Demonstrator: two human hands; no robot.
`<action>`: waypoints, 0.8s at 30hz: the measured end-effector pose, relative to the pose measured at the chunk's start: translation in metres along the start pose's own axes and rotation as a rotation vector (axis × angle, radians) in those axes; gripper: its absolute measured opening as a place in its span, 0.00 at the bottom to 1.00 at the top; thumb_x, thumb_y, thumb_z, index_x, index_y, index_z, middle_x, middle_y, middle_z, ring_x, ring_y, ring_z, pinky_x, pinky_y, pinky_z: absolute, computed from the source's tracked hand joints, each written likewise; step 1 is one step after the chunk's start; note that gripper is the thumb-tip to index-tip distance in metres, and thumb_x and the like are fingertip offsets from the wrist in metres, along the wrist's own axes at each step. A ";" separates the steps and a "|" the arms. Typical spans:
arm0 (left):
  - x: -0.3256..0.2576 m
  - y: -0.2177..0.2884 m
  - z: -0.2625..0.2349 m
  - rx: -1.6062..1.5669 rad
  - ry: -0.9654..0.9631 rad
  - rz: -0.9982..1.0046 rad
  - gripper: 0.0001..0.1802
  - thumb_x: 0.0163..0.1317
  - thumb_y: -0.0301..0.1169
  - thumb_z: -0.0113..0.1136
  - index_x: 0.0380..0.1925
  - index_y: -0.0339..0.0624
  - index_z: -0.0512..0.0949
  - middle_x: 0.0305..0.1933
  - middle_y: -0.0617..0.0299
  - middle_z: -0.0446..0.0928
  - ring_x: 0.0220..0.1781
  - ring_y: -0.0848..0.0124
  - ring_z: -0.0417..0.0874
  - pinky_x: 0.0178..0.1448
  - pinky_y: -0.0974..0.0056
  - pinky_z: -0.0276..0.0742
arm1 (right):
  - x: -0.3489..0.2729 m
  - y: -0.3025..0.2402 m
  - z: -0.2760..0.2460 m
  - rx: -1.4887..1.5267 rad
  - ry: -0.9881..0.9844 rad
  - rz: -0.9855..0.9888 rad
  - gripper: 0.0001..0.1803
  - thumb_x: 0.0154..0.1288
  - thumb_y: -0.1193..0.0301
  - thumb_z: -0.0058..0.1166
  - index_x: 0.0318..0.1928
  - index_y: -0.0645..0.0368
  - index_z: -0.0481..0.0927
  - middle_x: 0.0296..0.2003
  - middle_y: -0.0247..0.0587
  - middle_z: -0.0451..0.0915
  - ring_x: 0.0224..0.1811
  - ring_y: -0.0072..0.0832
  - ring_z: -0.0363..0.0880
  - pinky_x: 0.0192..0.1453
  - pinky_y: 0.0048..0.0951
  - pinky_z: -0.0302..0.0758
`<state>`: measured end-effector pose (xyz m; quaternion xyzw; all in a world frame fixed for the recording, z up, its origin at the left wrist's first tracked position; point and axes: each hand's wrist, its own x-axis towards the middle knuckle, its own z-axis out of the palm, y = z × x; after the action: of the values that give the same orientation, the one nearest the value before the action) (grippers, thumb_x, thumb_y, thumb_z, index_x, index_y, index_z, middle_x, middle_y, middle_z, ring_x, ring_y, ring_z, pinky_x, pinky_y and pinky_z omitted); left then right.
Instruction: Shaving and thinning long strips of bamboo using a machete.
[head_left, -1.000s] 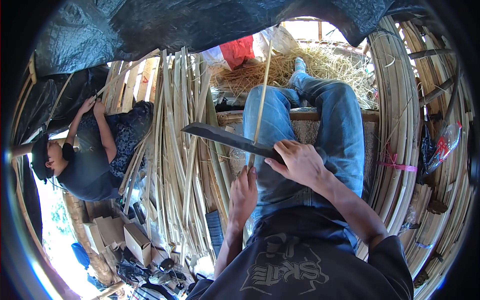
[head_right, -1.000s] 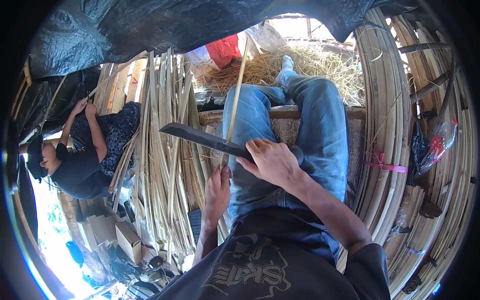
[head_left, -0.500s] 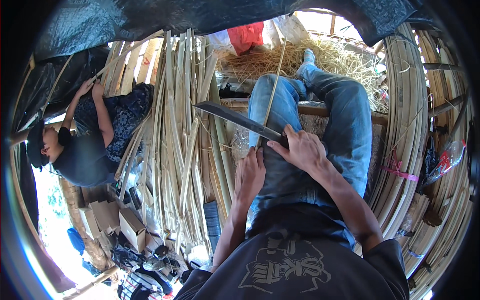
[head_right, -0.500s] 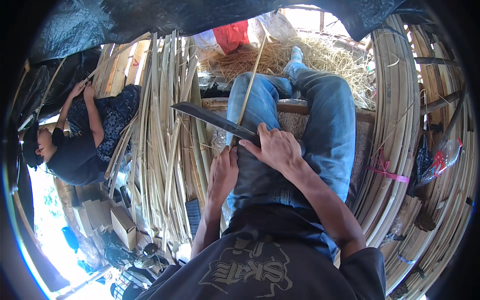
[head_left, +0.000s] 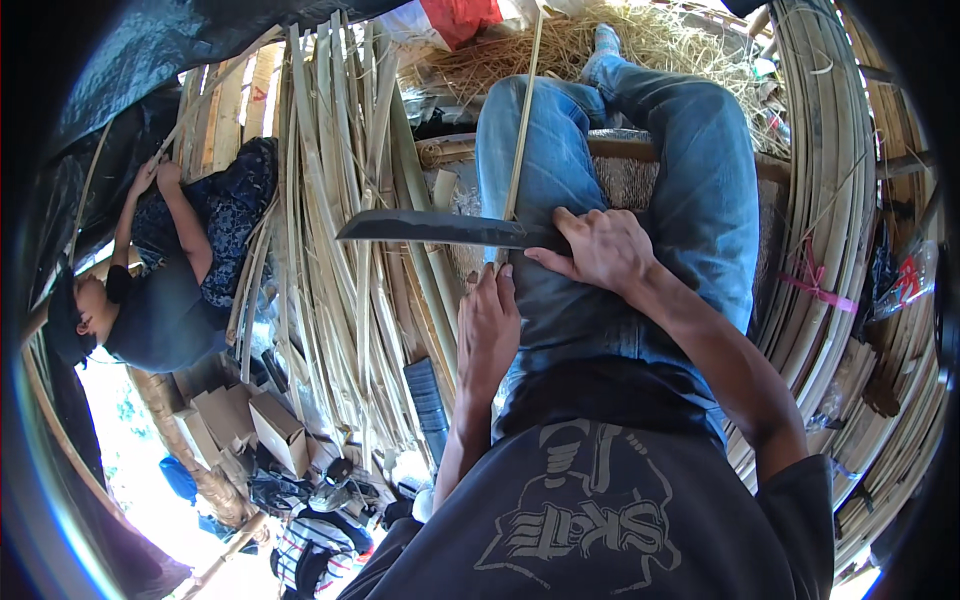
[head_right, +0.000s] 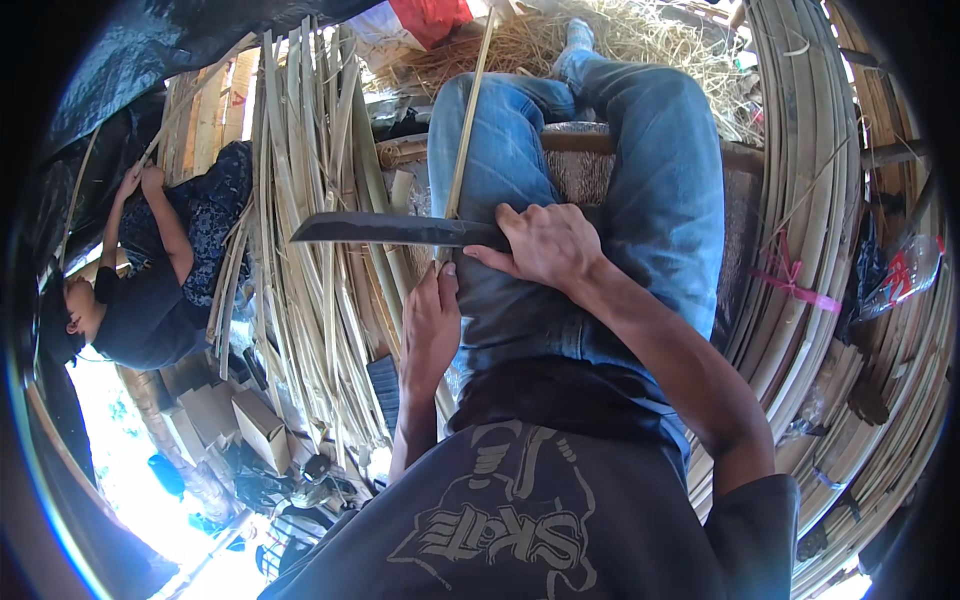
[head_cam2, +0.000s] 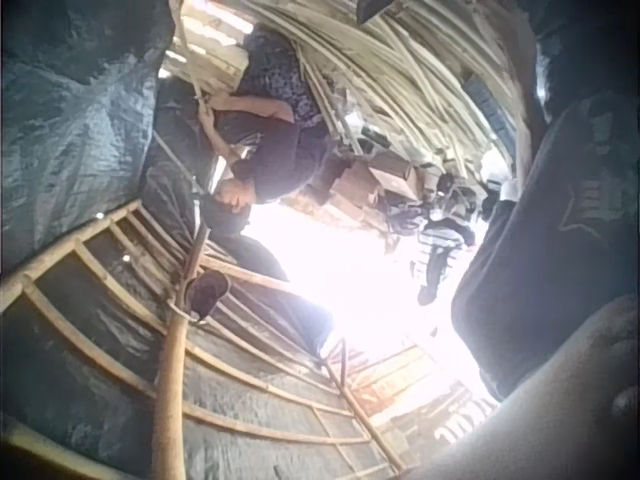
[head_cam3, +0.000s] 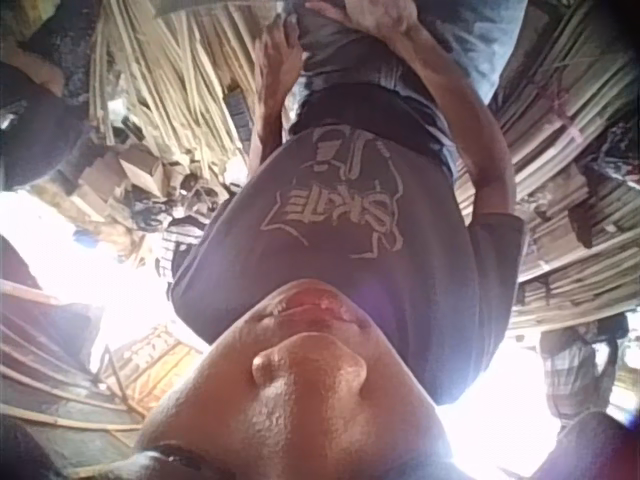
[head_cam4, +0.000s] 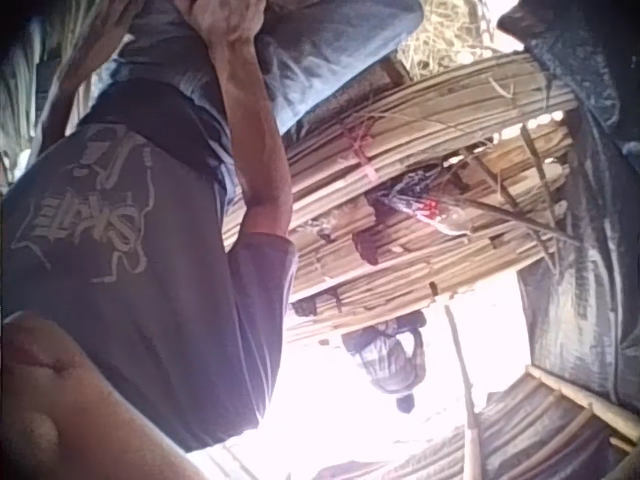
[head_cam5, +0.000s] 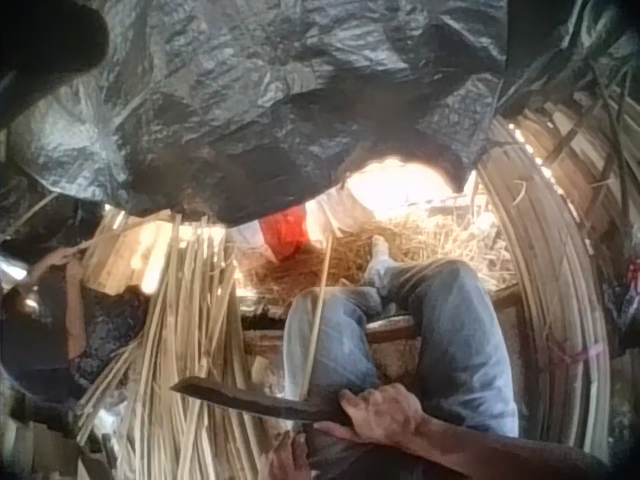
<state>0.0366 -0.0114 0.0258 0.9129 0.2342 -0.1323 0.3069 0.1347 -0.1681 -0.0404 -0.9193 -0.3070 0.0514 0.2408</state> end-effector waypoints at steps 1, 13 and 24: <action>-0.004 -0.001 0.000 0.006 -0.008 0.000 0.16 0.77 0.35 0.46 0.43 0.30 0.76 0.31 0.33 0.79 0.34 0.37 0.80 0.40 0.39 0.72 | -0.002 0.000 0.000 0.011 -0.045 -0.015 0.35 0.65 0.35 0.53 0.36 0.59 0.81 0.19 0.47 0.82 0.23 0.41 0.86 0.27 0.40 0.83; -0.040 -0.009 -0.005 0.070 -0.004 0.026 0.17 0.78 0.35 0.45 0.45 0.28 0.76 0.28 0.34 0.78 0.32 0.36 0.79 0.38 0.40 0.72 | -0.008 0.001 0.008 0.008 0.013 -0.022 0.36 0.65 0.33 0.51 0.32 0.58 0.80 0.19 0.47 0.82 0.22 0.42 0.85 0.25 0.39 0.81; -0.024 -0.007 0.010 0.092 0.053 0.093 0.18 0.78 0.36 0.46 0.48 0.27 0.75 0.33 0.32 0.80 0.36 0.36 0.81 0.41 0.40 0.74 | -0.018 -0.003 -0.007 0.020 -0.076 -0.125 0.37 0.66 0.33 0.49 0.31 0.60 0.80 0.16 0.48 0.81 0.21 0.42 0.85 0.27 0.40 0.82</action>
<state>0.0119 -0.0212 0.0234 0.9392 0.1932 -0.1043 0.2640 0.1208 -0.1794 -0.0343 -0.8933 -0.3721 0.0745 0.2410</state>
